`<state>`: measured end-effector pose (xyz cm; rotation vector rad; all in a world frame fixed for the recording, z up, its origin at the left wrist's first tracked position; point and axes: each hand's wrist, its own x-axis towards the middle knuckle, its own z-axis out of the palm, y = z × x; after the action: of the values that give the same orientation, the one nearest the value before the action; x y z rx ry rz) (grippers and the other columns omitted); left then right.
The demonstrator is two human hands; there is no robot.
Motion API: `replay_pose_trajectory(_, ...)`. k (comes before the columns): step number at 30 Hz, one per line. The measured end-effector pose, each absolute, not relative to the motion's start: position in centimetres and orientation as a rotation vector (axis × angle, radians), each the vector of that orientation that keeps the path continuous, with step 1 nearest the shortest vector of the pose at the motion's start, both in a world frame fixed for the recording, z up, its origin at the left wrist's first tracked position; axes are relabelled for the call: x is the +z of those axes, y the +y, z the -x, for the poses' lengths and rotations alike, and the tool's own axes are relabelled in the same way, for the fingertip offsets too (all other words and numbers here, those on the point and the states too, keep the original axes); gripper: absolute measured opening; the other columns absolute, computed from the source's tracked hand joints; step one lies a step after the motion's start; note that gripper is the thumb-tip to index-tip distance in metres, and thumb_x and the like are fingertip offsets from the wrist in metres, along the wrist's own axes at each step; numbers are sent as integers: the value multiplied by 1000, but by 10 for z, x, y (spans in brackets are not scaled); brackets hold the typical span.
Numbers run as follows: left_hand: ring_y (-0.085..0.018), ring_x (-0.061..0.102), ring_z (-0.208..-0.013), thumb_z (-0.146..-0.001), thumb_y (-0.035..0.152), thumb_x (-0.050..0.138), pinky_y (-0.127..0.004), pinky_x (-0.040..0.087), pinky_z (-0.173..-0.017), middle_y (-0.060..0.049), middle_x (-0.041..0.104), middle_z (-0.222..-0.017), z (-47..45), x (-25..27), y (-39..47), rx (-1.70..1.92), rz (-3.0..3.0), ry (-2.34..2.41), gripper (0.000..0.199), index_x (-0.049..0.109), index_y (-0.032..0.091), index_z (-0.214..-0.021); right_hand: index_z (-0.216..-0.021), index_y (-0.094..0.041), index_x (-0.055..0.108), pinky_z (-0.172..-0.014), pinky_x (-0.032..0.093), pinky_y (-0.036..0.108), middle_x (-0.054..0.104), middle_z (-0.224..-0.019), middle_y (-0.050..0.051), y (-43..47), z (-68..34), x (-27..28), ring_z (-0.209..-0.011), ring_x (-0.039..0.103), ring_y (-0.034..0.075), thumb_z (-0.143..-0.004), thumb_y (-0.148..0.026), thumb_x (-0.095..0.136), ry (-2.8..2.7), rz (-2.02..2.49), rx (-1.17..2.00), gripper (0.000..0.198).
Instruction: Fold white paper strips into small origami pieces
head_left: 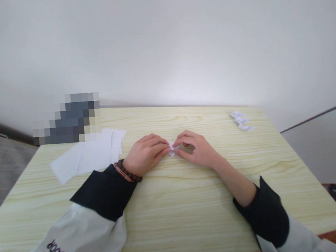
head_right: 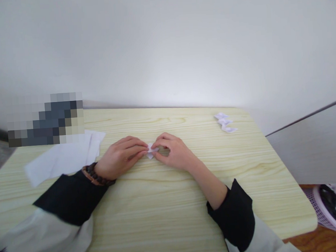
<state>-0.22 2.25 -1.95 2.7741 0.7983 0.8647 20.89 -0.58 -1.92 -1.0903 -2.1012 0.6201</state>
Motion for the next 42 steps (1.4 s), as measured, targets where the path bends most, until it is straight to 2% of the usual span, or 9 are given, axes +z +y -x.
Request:
replay_pose_trajectory(5, -17, 60, -84, -88, 26, 54, -30, 49, -76, -4, 70, -90, 1, -18, 21, 851, -2784, 834, 17, 68, 18, -85, -84, -18, 67, -59, 46, 22, 56, -91, 4, -4, -209, -26, -65, 54, 9, -84, -22, 59, -2033, 1132, 625, 10)
replay_pose_trajectory(9, -17, 59, -83, -88, 24, 53, -31, 49, -76, -4, 68, -88, 2, -20, 22, 858, -2761, 905, 17, 69, 19, -84, -85, -19, 68, -59, 46, 23, 57, -90, 3, -3, -208, -25, -65, 54, 9, -86, -24, 58, -2040, 1164, 616, 11)
replay_pose_trajectory(15, -17, 58, -81, -90, 25, 50, -31, 48, -75, -6, 67, -84, 2, -22, 23, 866, -2688, 976, 18, 66, 17, -89, -82, -19, 67, -64, 44, 24, 61, -77, 2, -3, -206, -20, -68, 55, 12, -89, -30, 55, -2055, 1241, 588, 18)
replay_pose_trajectory(23, -20, 55, -82, -90, 27, 49, -35, 46, -78, -6, 66, -81, 0, -21, 22, 787, -2646, 1056, 22, 65, 16, -81, -76, -18, 65, -66, 43, 26, 59, -74, 3, -5, -201, -22, -71, 54, 14, -90, -32, 52, -2029, 1304, 523, 23)
replay_pose_trajectory(31, -20, 57, -82, -91, 27, 49, -35, 46, -76, -5, 68, -86, -4, -24, 21, 719, -2544, 1145, 19, 64, 16, -92, -77, -18, 62, -66, 41, 28, 59, -71, 3, -4, -199, -21, -72, 53, 16, -88, -29, 54, -2035, 1392, 474, 18)
replay_pose_trajectory(38, -20, 58, -77, -87, 27, 52, -34, 46, -72, -4, 69, -79, -7, -23, 20, 726, -2467, 1214, 19, 68, 18, -86, -86, -19, 63, -66, 42, 29, 62, -73, 2, -3, -198, -24, -72, 55, 16, -87, -29, 57, -1984, 1411, 502, 12)
replay_pose_trajectory(42, -19, 57, -71, -84, 30, 55, -33, 45, -67, -2, 68, -72, -8, -21, 19, 726, -2380, 1302, 17, 69, 20, -83, -85, -20, 64, -66, 41, 29, 61, -73, 2, -2, -198, -23, -73, 54, 16, -88, -29, 54, -2025, 1402, 479, 14)
